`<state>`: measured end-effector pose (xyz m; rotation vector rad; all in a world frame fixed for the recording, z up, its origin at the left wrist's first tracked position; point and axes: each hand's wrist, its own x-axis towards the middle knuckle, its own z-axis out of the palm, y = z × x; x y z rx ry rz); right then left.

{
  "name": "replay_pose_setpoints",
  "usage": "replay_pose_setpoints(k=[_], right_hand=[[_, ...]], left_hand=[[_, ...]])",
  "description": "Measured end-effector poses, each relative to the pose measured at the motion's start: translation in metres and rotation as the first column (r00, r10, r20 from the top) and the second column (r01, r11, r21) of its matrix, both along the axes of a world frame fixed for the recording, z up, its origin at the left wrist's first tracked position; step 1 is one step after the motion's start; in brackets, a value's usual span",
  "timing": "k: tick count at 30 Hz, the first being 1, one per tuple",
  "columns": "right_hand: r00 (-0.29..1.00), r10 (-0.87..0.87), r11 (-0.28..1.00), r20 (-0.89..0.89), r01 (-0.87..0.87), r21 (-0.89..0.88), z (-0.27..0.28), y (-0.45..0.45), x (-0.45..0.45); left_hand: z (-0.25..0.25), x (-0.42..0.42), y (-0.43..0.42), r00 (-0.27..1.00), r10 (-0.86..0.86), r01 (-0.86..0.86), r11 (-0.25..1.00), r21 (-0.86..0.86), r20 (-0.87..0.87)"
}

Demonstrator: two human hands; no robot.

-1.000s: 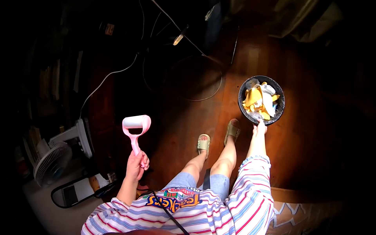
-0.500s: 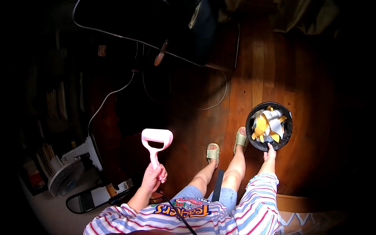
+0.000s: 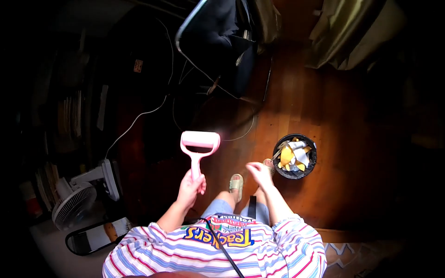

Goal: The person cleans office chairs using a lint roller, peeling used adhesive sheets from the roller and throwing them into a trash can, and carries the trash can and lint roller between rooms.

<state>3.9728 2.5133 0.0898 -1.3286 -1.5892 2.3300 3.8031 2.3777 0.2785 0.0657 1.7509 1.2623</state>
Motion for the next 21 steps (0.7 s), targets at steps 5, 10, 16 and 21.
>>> replay_pose_setpoints(k=[5, 10, 16, 21], right_hand=[[0.871, 0.105, 0.955, -0.479, -0.222, -0.195, 0.150, 0.002, -0.119], [0.884, 0.187, 0.965, -0.428, -0.246, -0.088, 0.187, -0.008, -0.192], [0.949, 0.154, 0.976, -0.275, -0.103, 0.192, 0.204, 0.026, -0.232], [0.944, -0.195, 0.822, -0.266, 0.305, 0.481, 0.287, 0.092, -0.240]], left_hand=[[0.015, -0.041, 0.014, 0.934, -0.095, 0.116, 0.992, 0.043, -0.343], [-0.006, -0.073, 0.012, 0.825, -0.017, 0.143, 0.974, 0.178, -0.565], [-0.001, -0.173, 0.015, 0.786, -0.485, 0.584, 0.786, 0.202, -0.382], [-0.012, -0.264, 0.021, 0.976, -0.216, 0.214, 0.951, 0.222, -0.015]])
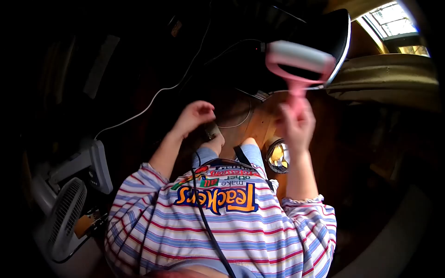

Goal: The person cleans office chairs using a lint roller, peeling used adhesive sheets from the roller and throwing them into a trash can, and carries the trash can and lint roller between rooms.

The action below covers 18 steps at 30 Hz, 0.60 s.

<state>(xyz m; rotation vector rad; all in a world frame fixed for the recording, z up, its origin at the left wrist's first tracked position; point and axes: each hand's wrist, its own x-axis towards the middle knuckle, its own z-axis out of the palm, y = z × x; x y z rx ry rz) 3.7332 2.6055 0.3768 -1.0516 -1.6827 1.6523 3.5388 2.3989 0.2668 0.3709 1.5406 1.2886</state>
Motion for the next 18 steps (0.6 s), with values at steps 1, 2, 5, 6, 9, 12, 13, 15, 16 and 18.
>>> replay_pose_setpoints(k=[1, 2, 5, 6, 9, 12, 13, 15, 16, 18], right_hand=[[0.987, -0.145, 0.989, -0.075, 0.146, 0.016, 0.017, 0.009, -0.002], [0.970, -0.212, 0.973, -0.122, 0.220, 0.065, 0.021, 0.023, 0.003], [0.939, -0.338, 0.905, -0.068, 0.344, 0.252, 0.022, 0.047, -0.002], [0.927, -0.368, 0.892, -0.078, 0.375, 0.252, 0.017, 0.054, -0.002], [0.882, -0.423, 0.841, -0.210, 0.468, 0.270, 0.019, 0.072, -0.015], [0.871, -0.472, 0.799, -0.140, 0.489, 0.350, 0.039, 0.083, 0.015], [0.835, -0.544, 0.760, -0.079, 0.530, 0.376, 0.045, 0.079, 0.016], [0.825, -0.528, 0.756, -0.202, 0.565, 0.332, 0.055, 0.073, 0.006], [0.813, -0.553, 0.738, -0.184, 0.580, 0.346, 0.059, 0.066, 0.000], [0.855, -0.482, 0.797, -0.191, 0.519, 0.310, 0.072, 0.050, -0.017]], left_hand=[[-0.001, -0.017, 0.005, 0.993, 0.034, -0.044, 0.995, -0.086, -0.117], [-0.026, -0.036, 0.005, 0.988, 0.114, -0.118, 0.993, -0.027, -0.105], [-0.072, -0.082, 0.004, 0.968, 0.123, -0.154, 0.979, -0.131, -0.219], [-0.091, -0.092, 0.011, 0.929, 0.064, -0.137, 0.975, -0.176, -0.364], [-0.100, -0.114, 0.040, 0.775, -0.057, -0.104, 0.971, -0.217, -0.630], [-0.094, -0.096, 0.101, 0.529, -0.237, 0.001, 0.960, -0.279, -0.815], [-0.096, -0.095, 0.114, 0.495, -0.274, 0.028, 0.953, -0.300, -0.824], [-0.115, -0.102, 0.135, 0.429, -0.330, 0.052, 0.939, -0.341, -0.841], [-0.125, -0.108, 0.143, 0.352, -0.382, 0.073, 0.922, -0.381, -0.855], [-0.137, -0.131, 0.160, 0.383, -0.478, 0.114, 0.874, -0.473, -0.791]])
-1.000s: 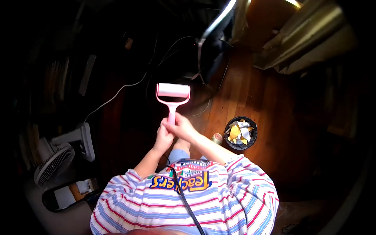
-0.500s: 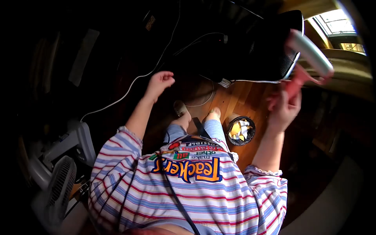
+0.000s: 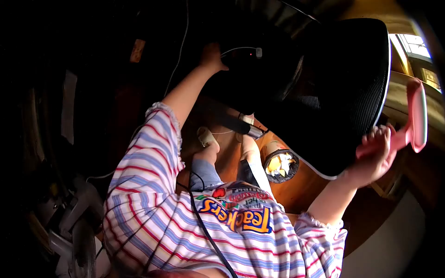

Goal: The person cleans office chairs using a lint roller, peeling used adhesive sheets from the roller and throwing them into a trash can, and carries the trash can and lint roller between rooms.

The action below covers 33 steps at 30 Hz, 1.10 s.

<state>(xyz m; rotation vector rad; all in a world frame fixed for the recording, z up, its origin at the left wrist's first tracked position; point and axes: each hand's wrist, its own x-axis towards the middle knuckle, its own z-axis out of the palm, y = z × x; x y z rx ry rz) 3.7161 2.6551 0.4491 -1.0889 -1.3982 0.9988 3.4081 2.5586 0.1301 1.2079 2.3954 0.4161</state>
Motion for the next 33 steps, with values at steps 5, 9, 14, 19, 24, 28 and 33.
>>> replay_pose_setpoints(k=[5, 9, 14, 19, 24, 28, 33], right_hand=[[0.997, 0.080, 0.997, -0.004, -0.080, 0.004, 0.031, -0.051, -0.024], [0.970, 0.242, 0.970, 0.017, -0.243, 0.033, 0.047, -0.061, -0.033], [0.979, 0.205, 0.978, -0.002, -0.205, 0.035, 0.052, -0.072, -0.026], [0.985, 0.142, 0.989, 0.097, -0.144, 0.012, 0.052, -0.068, -0.018], [0.990, 0.085, 0.996, 0.113, -0.086, 0.007, 0.035, -0.057, 0.002], [0.997, 0.022, 1.000, 0.068, -0.023, 0.006, 0.008, -0.038, 0.021], [1.000, 0.022, 1.000, -0.005, -0.021, 0.017, -0.024, -0.017, 0.023]], left_hand=[[-0.032, -0.007, 0.014, 0.995, -0.102, 0.100, 0.985, -0.144, -0.001], [-0.071, -0.012, -0.002, 0.988, -0.151, 0.151, 0.988, 0.009, -0.011], [-0.092, -0.004, -0.010, 0.994, -0.101, 0.098, 0.993, 0.068, 0.049], [-0.075, 0.002, -0.021, 0.998, -0.062, 0.059, 0.993, 0.098, 0.026], [-0.010, 0.016, -0.066, 0.999, 0.042, -0.041, 0.933, 0.358, 0.004], [0.073, 0.010, -0.106, 0.985, 0.169, -0.165, 0.890, 0.426, 0.028], [0.128, 0.011, -0.163, 0.948, 0.310, -0.219, 0.799, 0.560, -0.071]])
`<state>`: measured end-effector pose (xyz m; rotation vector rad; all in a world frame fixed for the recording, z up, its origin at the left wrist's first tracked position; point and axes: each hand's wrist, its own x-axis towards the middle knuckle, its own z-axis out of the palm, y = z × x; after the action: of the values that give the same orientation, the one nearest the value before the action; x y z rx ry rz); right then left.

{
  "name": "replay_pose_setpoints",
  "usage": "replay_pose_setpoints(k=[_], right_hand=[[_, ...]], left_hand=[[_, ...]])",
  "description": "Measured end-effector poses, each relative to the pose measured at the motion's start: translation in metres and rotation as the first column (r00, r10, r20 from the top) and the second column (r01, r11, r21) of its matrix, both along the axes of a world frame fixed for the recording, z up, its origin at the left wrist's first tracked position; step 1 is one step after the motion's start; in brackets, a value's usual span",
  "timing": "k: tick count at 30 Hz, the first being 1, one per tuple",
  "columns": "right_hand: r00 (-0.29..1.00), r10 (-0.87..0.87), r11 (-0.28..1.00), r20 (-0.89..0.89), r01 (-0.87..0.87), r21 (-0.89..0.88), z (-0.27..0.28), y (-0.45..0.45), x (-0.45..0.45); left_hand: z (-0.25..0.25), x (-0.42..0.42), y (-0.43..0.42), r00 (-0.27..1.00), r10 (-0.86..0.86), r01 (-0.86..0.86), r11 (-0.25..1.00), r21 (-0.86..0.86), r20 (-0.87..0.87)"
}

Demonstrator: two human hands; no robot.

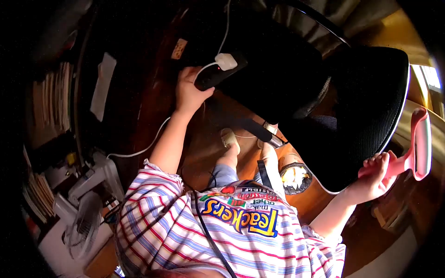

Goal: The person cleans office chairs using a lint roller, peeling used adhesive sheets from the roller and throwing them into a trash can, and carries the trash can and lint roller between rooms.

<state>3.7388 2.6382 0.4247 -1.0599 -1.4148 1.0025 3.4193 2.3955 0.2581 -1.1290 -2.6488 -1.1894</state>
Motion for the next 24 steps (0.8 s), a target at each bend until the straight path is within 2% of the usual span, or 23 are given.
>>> replay_pose_setpoints(k=[4, 8, 9, 11, 12, 14, 16, 17, 18, 20, 21, 24], right_hand=[[0.999, -0.053, 0.998, 0.003, 0.053, 0.030, -0.011, 0.007, 0.000], [0.995, -0.092, 0.994, 0.030, 0.090, 0.064, -0.028, 0.019, 0.003], [0.986, -0.166, 0.984, 0.021, 0.165, 0.067, -0.034, 0.023, 0.021], [0.981, -0.191, 0.981, 0.036, 0.190, 0.046, -0.037, 0.021, 0.021], [0.971, -0.234, 0.972, 0.052, 0.232, 0.042, -0.038, 0.022, 0.019], [0.978, -0.208, 0.976, 0.010, 0.207, 0.066, -0.050, 0.034, 0.023], [0.986, -0.168, 0.983, 0.024, 0.165, 0.084, -0.055, 0.044, 0.023], [0.986, -0.164, 0.983, 0.021, 0.162, 0.086, -0.055, 0.044, 0.023], [0.986, -0.163, 0.985, 0.044, 0.160, 0.070, -0.055, 0.044, 0.023], [0.984, -0.165, 0.985, 0.061, 0.161, 0.059, -0.060, 0.049, 0.026], [0.986, -0.150, 0.986, 0.069, 0.144, 0.082, -0.067, 0.055, 0.030], [0.988, -0.143, 0.986, 0.053, 0.138, 0.093, -0.068, 0.058, 0.032]], left_hand=[[0.041, -0.002, -0.022, 0.989, 0.126, -0.133, 0.986, -0.096, -0.077], [0.065, -0.010, -0.062, 0.957, 0.284, -0.288, 0.953, -0.092, -0.054], [0.062, -0.016, -0.053, 0.953, 0.299, -0.302, 0.952, -0.053, -0.053], [0.057, -0.031, -0.084, 0.906, 0.422, -0.422, 0.906, -0.033, 0.005], [0.052, -0.041, -0.098, 0.876, 0.481, -0.480, 0.876, -0.044, 0.016], [0.039, -0.063, -0.124, 0.789, 0.614, -0.608, 0.788, -0.100, 0.037], [0.013, -0.094, -0.153, 0.694, 0.708, -0.682, 0.705, -0.195, 0.132], [0.012, -0.100, -0.160, 0.656, 0.744, -0.706, 0.665, -0.244, 0.127], [0.009, -0.101, -0.163, 0.608, 0.793, -0.765, 0.598, -0.239, 0.040], [-0.003, -0.111, -0.169, 0.509, 0.860, -0.821, 0.501, -0.272, 0.048], [-0.002, -0.113, -0.173, 0.509, 0.860, -0.823, 0.502, -0.266, 0.049], [0.007, -0.117, -0.177, 0.400, 0.915, -0.808, 0.382, -0.449, 0.058]])
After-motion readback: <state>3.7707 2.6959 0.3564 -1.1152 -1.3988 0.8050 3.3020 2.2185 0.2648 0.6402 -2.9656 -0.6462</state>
